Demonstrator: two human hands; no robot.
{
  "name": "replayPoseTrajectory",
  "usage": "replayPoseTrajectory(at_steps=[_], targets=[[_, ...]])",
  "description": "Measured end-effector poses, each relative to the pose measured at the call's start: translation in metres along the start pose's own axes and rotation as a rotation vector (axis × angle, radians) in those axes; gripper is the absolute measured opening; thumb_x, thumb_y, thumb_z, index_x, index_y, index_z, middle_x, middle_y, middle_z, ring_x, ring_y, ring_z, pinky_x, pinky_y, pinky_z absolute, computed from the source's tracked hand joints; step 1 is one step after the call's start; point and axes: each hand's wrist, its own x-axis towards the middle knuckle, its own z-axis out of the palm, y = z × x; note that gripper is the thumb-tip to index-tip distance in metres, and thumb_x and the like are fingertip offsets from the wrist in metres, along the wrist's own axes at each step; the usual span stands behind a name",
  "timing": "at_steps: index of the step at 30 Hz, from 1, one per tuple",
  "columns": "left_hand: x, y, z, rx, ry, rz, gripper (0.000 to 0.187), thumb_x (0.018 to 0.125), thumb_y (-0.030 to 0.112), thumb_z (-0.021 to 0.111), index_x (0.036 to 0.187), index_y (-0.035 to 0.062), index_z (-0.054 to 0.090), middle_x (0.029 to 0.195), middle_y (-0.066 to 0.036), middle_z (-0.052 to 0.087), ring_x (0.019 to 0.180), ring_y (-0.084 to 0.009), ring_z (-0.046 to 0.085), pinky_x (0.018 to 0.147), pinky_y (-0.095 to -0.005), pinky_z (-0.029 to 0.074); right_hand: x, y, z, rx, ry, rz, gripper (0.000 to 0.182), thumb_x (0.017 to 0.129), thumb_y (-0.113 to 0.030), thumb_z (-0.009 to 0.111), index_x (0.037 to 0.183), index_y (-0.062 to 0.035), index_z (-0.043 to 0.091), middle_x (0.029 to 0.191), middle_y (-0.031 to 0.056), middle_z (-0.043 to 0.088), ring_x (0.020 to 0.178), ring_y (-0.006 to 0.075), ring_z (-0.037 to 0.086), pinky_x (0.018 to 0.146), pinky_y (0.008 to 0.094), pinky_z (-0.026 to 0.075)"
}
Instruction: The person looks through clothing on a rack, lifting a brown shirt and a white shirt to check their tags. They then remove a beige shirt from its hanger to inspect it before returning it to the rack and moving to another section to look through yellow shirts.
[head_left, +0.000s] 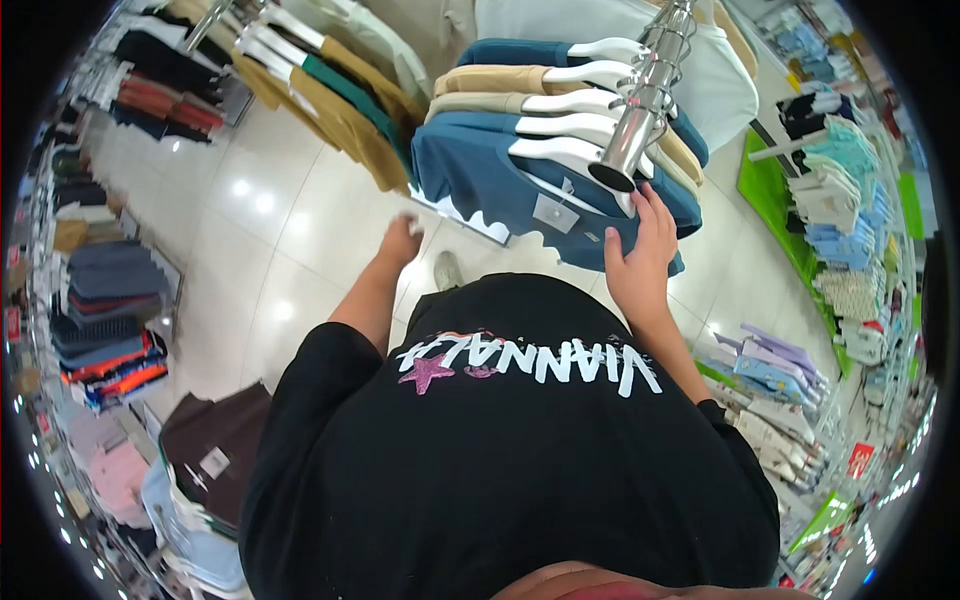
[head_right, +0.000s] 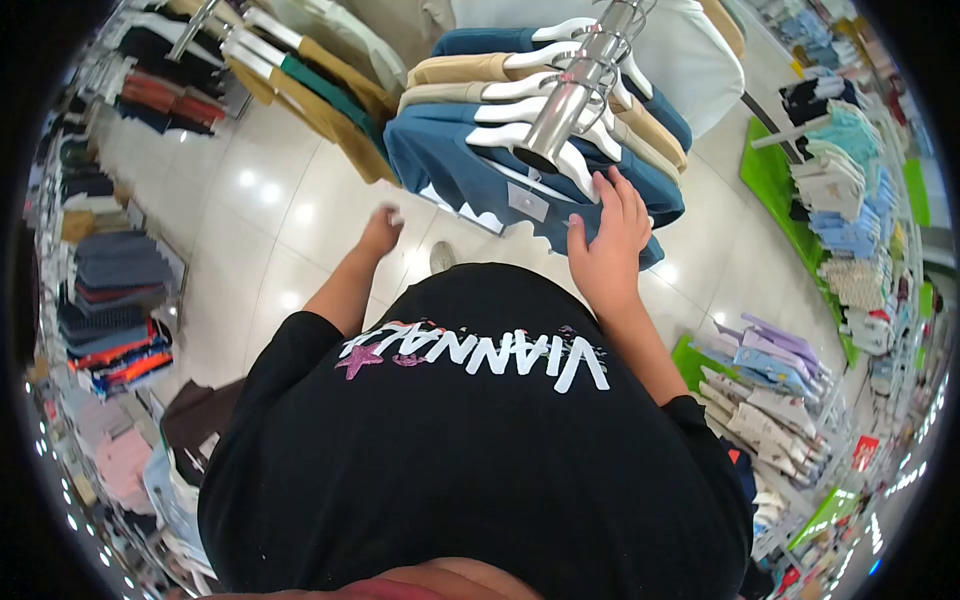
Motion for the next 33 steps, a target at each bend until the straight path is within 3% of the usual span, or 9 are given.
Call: replayPoseTrajectory(at_steps=[3,4,6,11,16,20,25,27,33], targets=[[-0.108,-0.106,0.088,0.611,-0.954,0.298,0.033,0.094,0.031,0.068,0.100,-0.0009,0.075,0.105,-0.023,0.073,0.102,-0.0403,0.069,0.096,-0.0496,0.053,-0.018,0.020,-0.016,0.084,0.062,-0.185,0.049,0.081,-0.005,0.069,0.129,-0.0086,0.061,0.148,0.0168,0.051,0.136,0.0399,0.044,0.115,0.0484,0.029],[-0.158,-0.122,0.086,0.524,-1.036,0.030,0.033,0.092,0.033,0.071,0.102,0.0023,0.076,0.104,-0.020,0.075,0.101,-0.0382,0.071,0.095,-0.0491,0.053,-0.025,0.024,-0.012,0.157,0.080,-0.297,0.041,0.080,-0.003,0.068,0.121,-0.0085,0.064,0.143,0.0159,0.053,0.133,0.0397,0.046,0.114,0.0480,0.031],[-0.242,-0.071,0.069,0.252,-0.887,-0.404,0.045,0.086,0.033,0.075,0.123,0.0068,0.070,0.119,-0.021,0.072,0.116,-0.0383,0.067,0.098,-0.0472,0.052,-0.025,0.030,-0.014,0.261,0.096,-0.467,0.027,0.076,0.003,0.068,0.099,-0.0090,0.070,0.128,0.0122,0.061,0.124,0.0387,0.051,0.107,0.0469,0.038],[-0.364,-0.038,0.087,-0.145,-0.440,-0.576,0.035,0.090,0.030,0.066,0.114,0.0037,0.069,0.117,-0.023,0.071,0.112,-0.0413,0.067,0.094,-0.0484,0.052,-0.016,0.013,0.007,0.484,-0.119,-0.672,0.026,0.073,0.007,0.066,0.093,-0.0084,0.069,0.111,0.0100,0.066,0.111,0.0352,0.058,0.097,0.0446,0.046],[-0.357,0.042,0.037,-0.494,0.203,-0.664,0.028,0.101,0.028,0.059,0.105,0.0015,0.067,0.095,-0.016,0.073,0.087,-0.0295,0.070,0.079,-0.0403,0.054,-0.005,-0.060,0.033,0.812,-0.744,-0.693,0.015,0.084,0.007,0.063,0.096,-0.0016,0.067,0.097,0.0116,0.067,0.092,0.0279,0.064,0.085,0.0367,0.050],[-0.330,0.137,-0.092,-0.890,0.488,-0.395,0.018,0.104,0.020,0.055,0.094,0.0051,0.059,0.078,0.002,0.056,0.075,-0.0100,0.052,0.070,-0.0290,0.047,-0.009,-0.138,0.039,0.883,-1.163,-0.609,0.006,0.095,-0.003,0.061,0.098,-0.0005,0.065,0.096,0.0089,0.066,0.091,0.0200,0.062,0.085,0.0317,0.048],[-0.350,0.148,-0.181,-0.652,0.546,0.090,0.026,0.097,0.016,0.064,0.077,0.0039,0.055,0.071,-0.005,0.052,0.067,-0.0187,0.050,0.065,-0.0351,0.043,-0.028,-0.216,0.059,0.899,-1.548,-0.649,0.016,0.099,-0.014,0.061,0.090,-0.0010,0.059,0.088,0.0055,0.061,0.084,0.0177,0.057,0.081,0.0309,0.046],[-0.366,0.129,-0.199,-0.636,0.495,0.040,0.035,0.093,0.018,0.068,0.069,0.0039,0.048,0.070,-0.011,0.053,0.065,-0.0283,0.049,0.063,-0.0395,0.042,-0.038,-0.253,0.070,0.870,-1.631,-0.675,0.020,0.099,-0.017,0.062,0.086,-0.0019,0.056,0.084,0.0047,0.058,0.081,0.0169,0.054,0.079,0.0312,0.045],[-0.422,0.039,-0.236,-0.689,0.673,-0.081,0.039,0.093,0.019,0.068,0.067,0.0036,0.043,0.063,-0.009,0.047,0.060,-0.0261,0.045,0.059,-0.0397,0.038,-0.086,-0.386,0.112,0.719,-1.761,-0.905,0.023,0.097,-0.015,0.063,0.081,-0.0012,0.054,0.080,0.0040,0.057,0.077,0.0164,0.052,0.074,0.0314,0.044]])
